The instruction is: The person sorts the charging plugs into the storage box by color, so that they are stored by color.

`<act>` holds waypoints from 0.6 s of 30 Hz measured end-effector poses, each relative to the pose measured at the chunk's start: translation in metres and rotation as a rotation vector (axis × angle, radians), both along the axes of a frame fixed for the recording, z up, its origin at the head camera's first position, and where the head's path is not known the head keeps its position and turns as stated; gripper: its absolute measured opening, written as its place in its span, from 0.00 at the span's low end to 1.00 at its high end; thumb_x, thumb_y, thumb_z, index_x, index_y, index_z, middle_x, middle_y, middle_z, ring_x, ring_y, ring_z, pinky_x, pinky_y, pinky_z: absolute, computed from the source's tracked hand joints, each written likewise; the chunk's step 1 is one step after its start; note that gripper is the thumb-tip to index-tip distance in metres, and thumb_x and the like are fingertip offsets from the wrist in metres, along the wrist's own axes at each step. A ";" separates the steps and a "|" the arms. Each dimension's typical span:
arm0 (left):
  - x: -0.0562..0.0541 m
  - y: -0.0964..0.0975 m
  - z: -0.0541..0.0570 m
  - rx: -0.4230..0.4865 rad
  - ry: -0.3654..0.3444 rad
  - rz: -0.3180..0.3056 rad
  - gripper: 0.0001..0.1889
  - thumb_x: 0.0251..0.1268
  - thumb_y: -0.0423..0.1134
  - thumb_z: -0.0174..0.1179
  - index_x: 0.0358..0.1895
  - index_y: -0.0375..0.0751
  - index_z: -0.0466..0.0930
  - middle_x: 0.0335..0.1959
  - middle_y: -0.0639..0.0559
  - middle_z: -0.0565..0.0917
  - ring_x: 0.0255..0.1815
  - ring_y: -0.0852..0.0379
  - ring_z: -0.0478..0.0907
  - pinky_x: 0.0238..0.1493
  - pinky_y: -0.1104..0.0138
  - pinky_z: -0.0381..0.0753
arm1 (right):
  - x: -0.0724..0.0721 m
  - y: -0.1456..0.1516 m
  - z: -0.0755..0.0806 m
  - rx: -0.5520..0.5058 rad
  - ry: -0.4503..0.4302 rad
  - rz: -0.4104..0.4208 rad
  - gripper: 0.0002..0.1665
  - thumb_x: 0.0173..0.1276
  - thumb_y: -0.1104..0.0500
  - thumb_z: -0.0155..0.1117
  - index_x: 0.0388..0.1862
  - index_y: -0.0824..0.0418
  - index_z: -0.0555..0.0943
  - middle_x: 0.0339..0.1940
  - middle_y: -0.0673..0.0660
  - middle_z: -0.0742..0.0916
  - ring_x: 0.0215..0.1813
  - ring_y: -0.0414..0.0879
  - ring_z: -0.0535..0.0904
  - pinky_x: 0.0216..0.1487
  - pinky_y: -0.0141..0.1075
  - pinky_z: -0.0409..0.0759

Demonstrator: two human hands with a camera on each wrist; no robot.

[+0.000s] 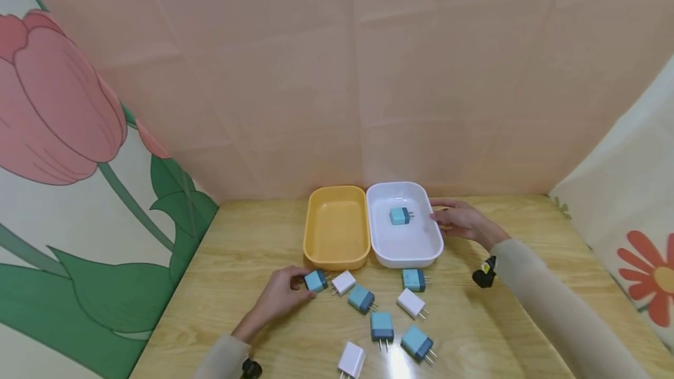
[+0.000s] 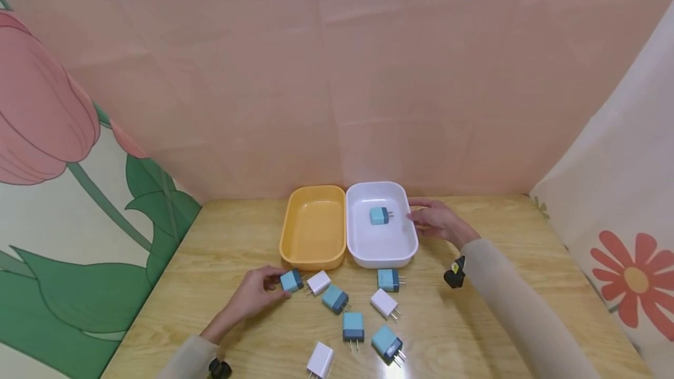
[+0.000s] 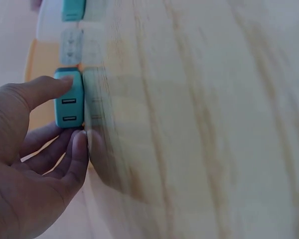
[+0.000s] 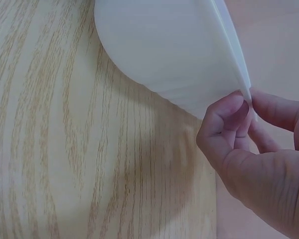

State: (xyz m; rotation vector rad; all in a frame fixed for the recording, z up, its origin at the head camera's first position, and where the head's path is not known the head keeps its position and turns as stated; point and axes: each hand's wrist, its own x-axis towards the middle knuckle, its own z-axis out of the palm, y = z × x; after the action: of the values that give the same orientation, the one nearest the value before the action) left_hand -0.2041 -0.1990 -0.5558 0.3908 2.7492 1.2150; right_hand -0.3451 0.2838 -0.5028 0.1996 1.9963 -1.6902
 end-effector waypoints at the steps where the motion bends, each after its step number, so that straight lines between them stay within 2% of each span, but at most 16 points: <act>1: 0.000 0.000 0.000 0.003 -0.004 0.002 0.23 0.58 0.41 0.79 0.56 0.38 0.88 0.48 0.46 0.89 0.43 0.58 0.83 0.41 0.72 0.84 | 0.000 0.000 -0.001 0.002 -0.001 -0.004 0.40 0.81 0.59 0.60 0.86 0.55 0.58 0.57 0.53 0.78 0.52 0.47 0.73 0.54 0.37 0.84; 5: 0.001 -0.002 0.001 0.006 -0.009 0.003 0.22 0.58 0.41 0.79 0.56 0.40 0.88 0.48 0.48 0.89 0.44 0.58 0.84 0.42 0.71 0.85 | -0.001 0.000 -0.002 -0.005 -0.002 -0.003 0.40 0.81 0.58 0.61 0.86 0.55 0.58 0.56 0.53 0.79 0.51 0.47 0.74 0.54 0.37 0.84; 11: 0.002 -0.005 0.001 0.003 -0.033 0.002 0.22 0.59 0.42 0.78 0.56 0.43 0.88 0.51 0.48 0.90 0.47 0.57 0.86 0.45 0.68 0.88 | -0.001 0.000 -0.002 -0.009 0.015 0.012 0.42 0.80 0.57 0.63 0.86 0.56 0.57 0.64 0.56 0.80 0.53 0.47 0.76 0.55 0.38 0.85; 18: 0.002 -0.009 0.002 0.039 -0.055 -0.016 0.21 0.60 0.42 0.78 0.56 0.44 0.88 0.52 0.47 0.90 0.48 0.55 0.87 0.46 0.68 0.88 | -0.001 0.001 -0.004 -0.011 0.041 0.034 0.40 0.81 0.58 0.60 0.86 0.57 0.57 0.58 0.52 0.83 0.51 0.44 0.77 0.53 0.37 0.84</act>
State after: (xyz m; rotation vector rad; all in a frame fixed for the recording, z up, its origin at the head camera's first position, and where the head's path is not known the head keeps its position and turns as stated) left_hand -0.2017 -0.2084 -0.5534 0.3767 2.6749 1.2576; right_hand -0.3458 0.2853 -0.5070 0.1278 2.0081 -1.6959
